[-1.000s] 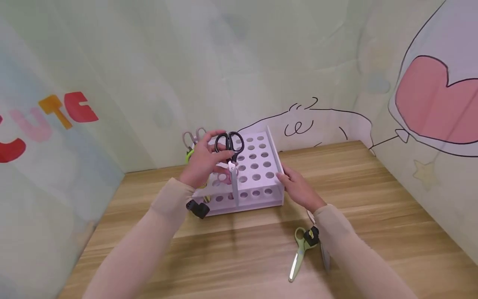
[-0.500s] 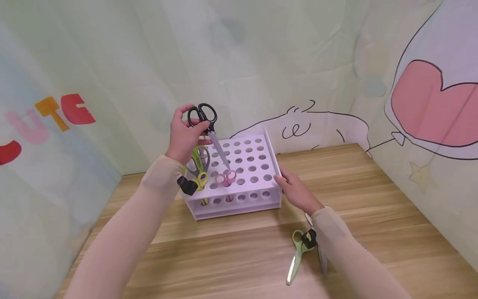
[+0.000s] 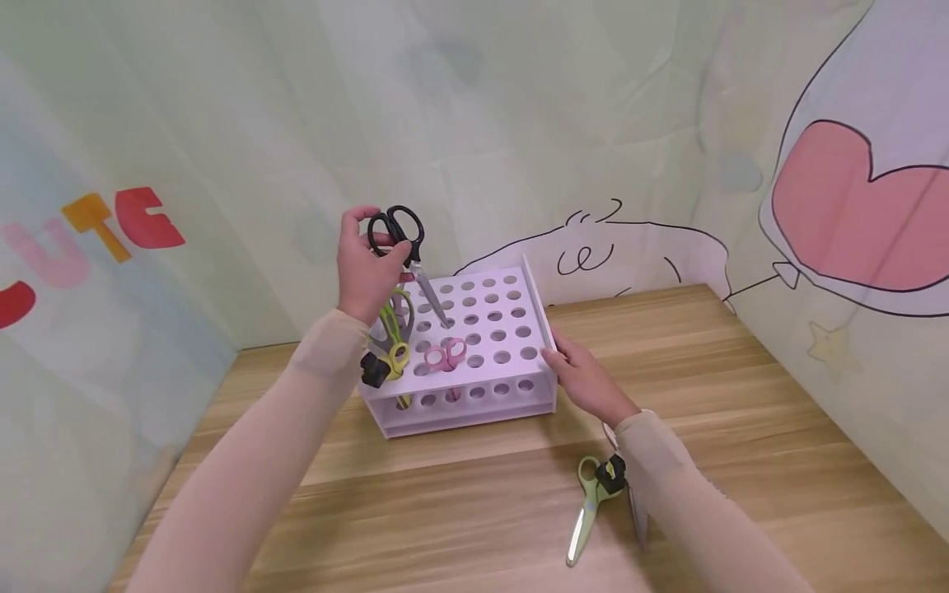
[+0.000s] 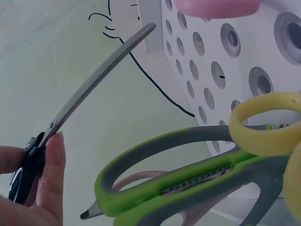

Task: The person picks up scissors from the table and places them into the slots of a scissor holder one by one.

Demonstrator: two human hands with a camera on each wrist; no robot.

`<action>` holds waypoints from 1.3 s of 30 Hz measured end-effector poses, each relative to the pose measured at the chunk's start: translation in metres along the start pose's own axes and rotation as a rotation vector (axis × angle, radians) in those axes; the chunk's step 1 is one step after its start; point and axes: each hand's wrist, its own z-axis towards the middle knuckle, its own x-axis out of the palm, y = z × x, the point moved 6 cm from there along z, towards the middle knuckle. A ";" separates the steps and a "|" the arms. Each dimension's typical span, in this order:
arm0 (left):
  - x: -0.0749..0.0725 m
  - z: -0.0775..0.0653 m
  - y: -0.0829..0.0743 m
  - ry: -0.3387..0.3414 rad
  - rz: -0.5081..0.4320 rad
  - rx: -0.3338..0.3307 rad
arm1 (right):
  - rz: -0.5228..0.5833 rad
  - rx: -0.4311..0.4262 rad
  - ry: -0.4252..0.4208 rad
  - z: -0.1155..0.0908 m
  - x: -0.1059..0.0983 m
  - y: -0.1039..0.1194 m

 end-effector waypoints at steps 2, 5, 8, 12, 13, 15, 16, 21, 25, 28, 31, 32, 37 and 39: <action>0.001 0.000 0.001 -0.004 0.028 0.013 | -0.001 0.006 0.000 0.000 0.001 -0.001; 0.002 0.001 0.004 -0.006 0.068 0.026 | 0.006 0.004 -0.001 0.000 0.001 0.000; 0.003 0.001 0.007 -0.005 0.117 0.039 | 0.010 0.001 -0.006 0.001 0.002 0.000; 0.006 -0.003 0.012 0.006 0.224 0.042 | 0.003 0.005 -0.006 0.002 0.002 0.000; 0.007 -0.005 0.013 0.016 0.242 0.042 | -0.001 0.007 -0.006 0.001 0.002 0.000; 0.010 -0.008 0.015 0.035 0.266 0.045 | -0.009 0.011 -0.006 0.001 0.002 -0.001; 0.011 -0.010 0.016 0.045 0.267 0.047 | -0.015 0.013 -0.005 0.001 0.002 -0.001; 0.019 -0.017 0.020 0.096 0.258 0.059 | -0.018 0.018 -0.005 0.000 0.003 -0.002; 0.023 -0.020 0.025 0.115 0.278 0.053 | -0.025 0.022 -0.014 0.000 0.003 -0.002; 0.026 -0.021 0.029 0.119 0.315 0.049 | -0.014 0.011 -0.017 0.000 0.002 -0.001; 0.029 -0.023 0.031 0.131 0.351 0.059 | -0.003 0.005 -0.012 0.000 0.000 0.000; 0.030 -0.023 0.032 0.138 0.361 0.063 | -0.002 0.006 -0.011 0.001 0.000 0.000; 0.033 -0.029 0.039 0.175 0.417 0.049 | 0.024 0.002 0.000 0.000 -0.001 0.000; 0.034 -0.032 0.045 0.202 0.452 0.036 | 0.046 -0.002 0.008 0.000 -0.001 0.000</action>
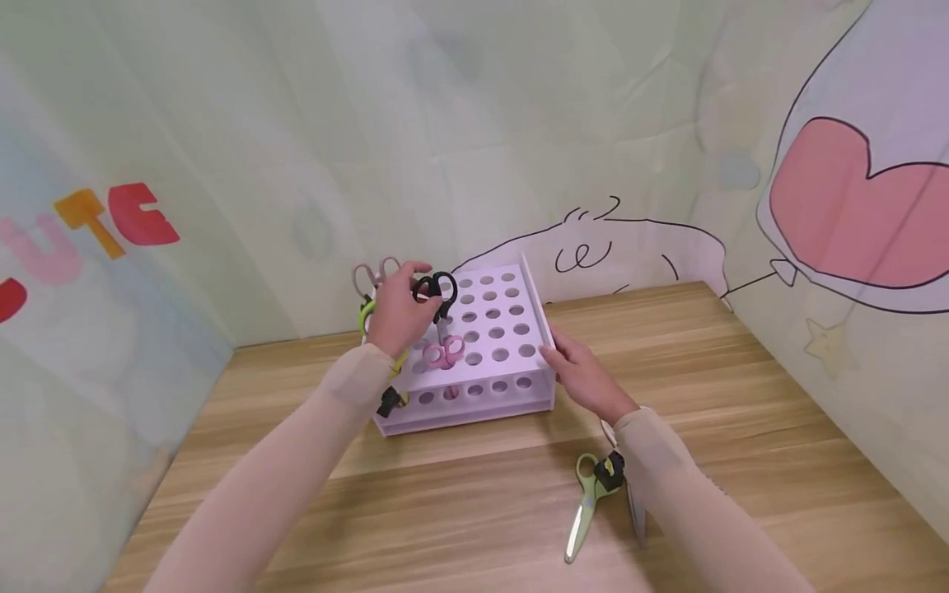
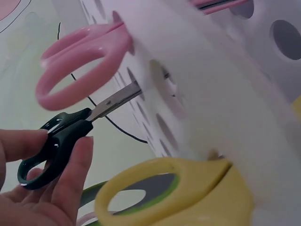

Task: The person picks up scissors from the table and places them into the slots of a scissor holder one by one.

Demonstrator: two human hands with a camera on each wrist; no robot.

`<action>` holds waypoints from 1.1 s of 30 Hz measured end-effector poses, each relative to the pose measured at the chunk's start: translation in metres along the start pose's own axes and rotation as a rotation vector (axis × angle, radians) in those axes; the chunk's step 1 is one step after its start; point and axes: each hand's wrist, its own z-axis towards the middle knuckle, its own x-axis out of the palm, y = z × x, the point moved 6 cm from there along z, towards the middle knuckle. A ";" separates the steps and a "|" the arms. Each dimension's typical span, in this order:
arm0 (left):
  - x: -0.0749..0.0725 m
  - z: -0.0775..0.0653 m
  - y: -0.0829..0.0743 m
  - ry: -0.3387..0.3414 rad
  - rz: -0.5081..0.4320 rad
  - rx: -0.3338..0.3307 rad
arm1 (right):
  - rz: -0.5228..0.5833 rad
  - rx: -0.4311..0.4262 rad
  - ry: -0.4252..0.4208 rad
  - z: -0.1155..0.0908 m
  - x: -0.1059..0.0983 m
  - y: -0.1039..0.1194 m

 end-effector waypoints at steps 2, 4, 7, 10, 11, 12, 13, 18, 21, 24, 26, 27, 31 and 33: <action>0.003 -0.002 0.003 0.027 0.042 -0.001 | 0.007 0.001 0.004 0.000 0.000 0.000; 0.006 -0.003 0.006 0.053 0.075 0.004 | 0.005 0.005 0.003 0.000 0.000 0.000; 0.009 -0.004 0.009 0.078 0.104 0.003 | 0.004 -0.001 -0.002 0.002 0.000 0.000; 0.011 -0.006 0.012 0.104 0.116 -0.015 | 0.000 -0.012 -0.005 0.003 -0.001 0.001; 0.012 -0.007 0.013 0.113 0.122 -0.021 | 0.003 -0.013 -0.006 0.003 -0.001 0.002; 0.013 -0.008 0.014 0.122 0.130 -0.026 | -0.004 -0.012 -0.007 0.003 -0.001 0.002; 0.014 -0.009 0.014 0.131 0.139 -0.029 | -0.012 -0.007 -0.007 0.002 -0.001 0.001; 0.016 -0.011 0.015 0.141 0.165 -0.021 | -0.036 0.013 -0.008 0.000 0.000 -0.001; 0.016 -0.012 0.016 0.134 0.170 -0.015 | -0.038 0.017 -0.010 0.000 0.000 -0.003; 0.016 -0.012 0.015 0.134 0.169 -0.015 | -0.039 0.021 -0.014 0.000 0.000 -0.004; 0.016 -0.012 0.015 0.136 0.170 -0.019 | -0.043 0.022 -0.017 0.001 0.000 -0.004; 0.017 -0.012 0.015 0.140 0.169 -0.023 | -0.046 0.021 -0.017 0.001 0.000 -0.003; 0.016 -0.012 0.014 0.152 0.167 -0.044 | -0.054 0.019 -0.018 0.001 0.000 -0.002; 0.015 -0.011 0.014 0.152 0.166 -0.045 | -0.056 0.018 -0.017 0.001 0.000 -0.002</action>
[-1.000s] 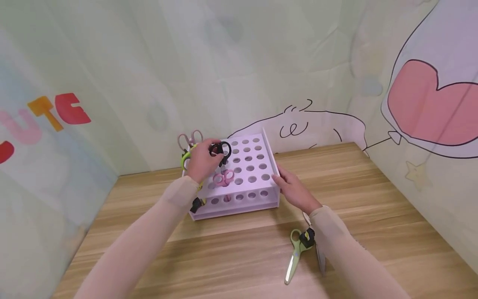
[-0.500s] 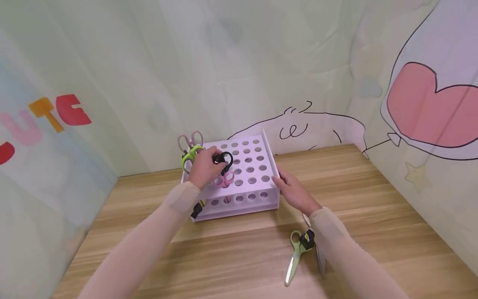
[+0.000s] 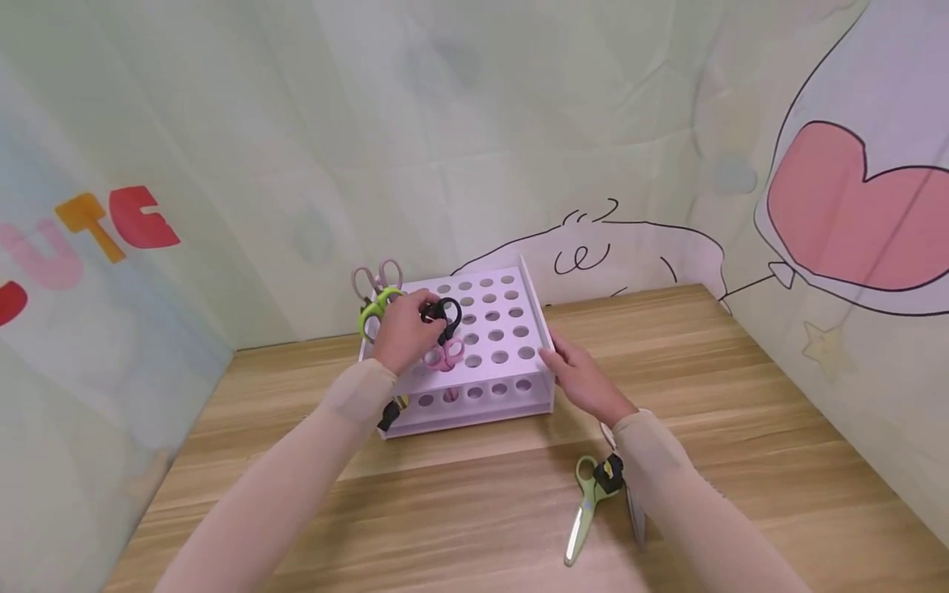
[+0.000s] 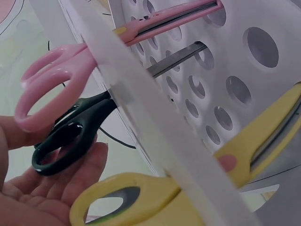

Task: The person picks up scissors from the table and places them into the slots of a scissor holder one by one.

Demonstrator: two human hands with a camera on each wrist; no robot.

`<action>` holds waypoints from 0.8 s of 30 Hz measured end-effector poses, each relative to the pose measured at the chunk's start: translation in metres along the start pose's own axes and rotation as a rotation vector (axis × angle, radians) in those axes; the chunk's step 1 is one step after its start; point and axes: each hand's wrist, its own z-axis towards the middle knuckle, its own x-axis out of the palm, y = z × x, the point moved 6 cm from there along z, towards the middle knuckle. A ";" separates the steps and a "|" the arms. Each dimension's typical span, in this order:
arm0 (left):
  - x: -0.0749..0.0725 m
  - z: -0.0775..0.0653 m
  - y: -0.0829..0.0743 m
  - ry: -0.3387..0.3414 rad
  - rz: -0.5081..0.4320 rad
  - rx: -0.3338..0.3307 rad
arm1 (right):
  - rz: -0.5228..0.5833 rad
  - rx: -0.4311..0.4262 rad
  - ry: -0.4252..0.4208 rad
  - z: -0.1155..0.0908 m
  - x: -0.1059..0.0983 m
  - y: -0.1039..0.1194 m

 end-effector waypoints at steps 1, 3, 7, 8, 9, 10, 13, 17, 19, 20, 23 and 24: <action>-0.001 0.000 0.000 -0.004 0.000 0.003 | 0.006 -0.001 0.000 0.000 0.000 0.000; -0.003 0.001 0.000 -0.013 0.000 0.010 | 0.006 -0.003 -0.001 0.001 0.000 0.000; -0.005 0.000 0.001 -0.019 0.005 0.010 | 0.017 -0.013 0.002 0.002 0.001 0.000; -0.005 -0.001 0.002 -0.018 0.008 0.008 | 0.013 -0.013 0.004 0.002 0.001 0.000; -0.005 -0.001 0.002 -0.019 0.012 0.008 | 0.016 -0.012 0.006 0.002 0.001 0.000; -0.006 -0.002 0.002 -0.020 0.016 0.006 | 0.016 -0.012 0.008 0.002 0.001 0.000; -0.007 -0.005 0.002 -0.040 0.019 0.009 | 0.006 -0.005 0.011 0.001 0.001 -0.001; -0.011 -0.008 0.001 -0.065 0.004 0.011 | 0.004 0.006 0.010 0.000 0.001 -0.001; -0.013 -0.010 0.000 -0.073 -0.009 0.014 | 0.008 0.008 0.010 0.000 0.001 -0.001; -0.015 -0.011 -0.001 -0.076 -0.016 0.014 | 0.013 0.007 0.012 0.000 0.001 0.000; -0.020 -0.014 -0.002 -0.095 -0.047 0.021 | 0.021 -0.001 0.012 0.000 0.001 0.000; -0.022 -0.015 -0.002 -0.103 -0.061 0.026 | 0.021 -0.003 0.011 0.000 0.000 0.000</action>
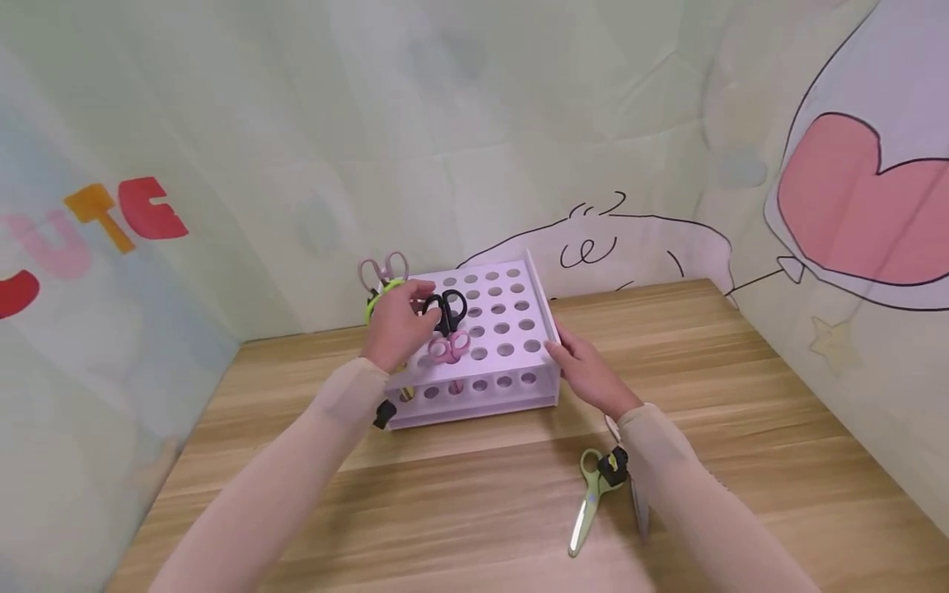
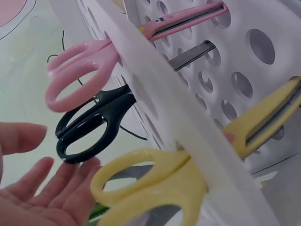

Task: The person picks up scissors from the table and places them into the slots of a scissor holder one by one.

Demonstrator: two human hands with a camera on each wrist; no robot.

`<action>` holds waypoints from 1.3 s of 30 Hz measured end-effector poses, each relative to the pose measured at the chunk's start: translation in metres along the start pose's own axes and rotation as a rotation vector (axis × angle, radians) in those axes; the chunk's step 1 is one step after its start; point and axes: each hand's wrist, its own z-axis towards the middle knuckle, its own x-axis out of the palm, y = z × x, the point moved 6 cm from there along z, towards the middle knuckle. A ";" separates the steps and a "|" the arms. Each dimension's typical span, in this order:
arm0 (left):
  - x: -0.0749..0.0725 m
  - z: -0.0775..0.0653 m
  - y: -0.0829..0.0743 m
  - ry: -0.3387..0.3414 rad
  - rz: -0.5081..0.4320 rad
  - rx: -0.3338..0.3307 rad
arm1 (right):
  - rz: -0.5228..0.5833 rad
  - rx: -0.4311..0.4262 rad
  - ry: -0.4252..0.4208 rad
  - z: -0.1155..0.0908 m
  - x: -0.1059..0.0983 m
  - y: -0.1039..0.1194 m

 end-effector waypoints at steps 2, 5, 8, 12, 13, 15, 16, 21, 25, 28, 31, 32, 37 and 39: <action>-0.003 -0.001 0.000 -0.015 -0.037 0.007 | 0.005 -0.006 -0.002 0.000 -0.001 0.000; -0.007 -0.005 0.001 -0.032 -0.110 0.021 | 0.016 -0.003 0.004 0.000 -0.001 0.001; -0.012 -0.009 0.003 -0.034 -0.192 0.034 | 0.022 -0.002 0.009 0.000 0.000 0.001; -0.023 -0.014 0.007 -0.059 -0.259 0.049 | 0.019 -0.004 0.010 0.001 0.000 0.001; -0.025 -0.016 0.008 -0.066 -0.273 0.051 | 0.018 -0.005 0.011 0.001 0.000 0.001; -0.031 -0.018 0.012 -0.085 -0.300 0.058 | 0.020 -0.008 0.010 0.002 0.000 0.002; -0.034 -0.019 0.013 -0.093 -0.313 0.057 | 0.020 -0.008 0.008 0.002 0.000 0.003; -0.045 -0.031 0.020 -0.131 -0.414 0.063 | 0.012 -0.002 0.005 0.002 0.000 0.004; -0.055 -0.044 0.031 -0.184 -0.465 0.097 | 0.006 0.011 0.005 0.000 0.000 0.002; -0.063 -0.051 0.046 -0.243 -0.459 0.109 | -0.001 0.014 0.007 0.000 0.000 0.001; -0.065 -0.055 0.063 -0.244 -0.427 0.060 | 0.000 0.013 0.004 -0.001 0.000 0.002; -0.064 -0.056 0.069 -0.226 -0.417 0.034 | 0.003 0.014 0.004 -0.001 0.000 0.002; -0.052 -0.060 0.093 -0.020 -0.431 -0.132 | 0.013 0.015 0.007 -0.001 0.000 0.002; -0.045 -0.062 0.101 0.075 -0.457 -0.191 | 0.007 0.015 0.009 0.000 0.000 0.001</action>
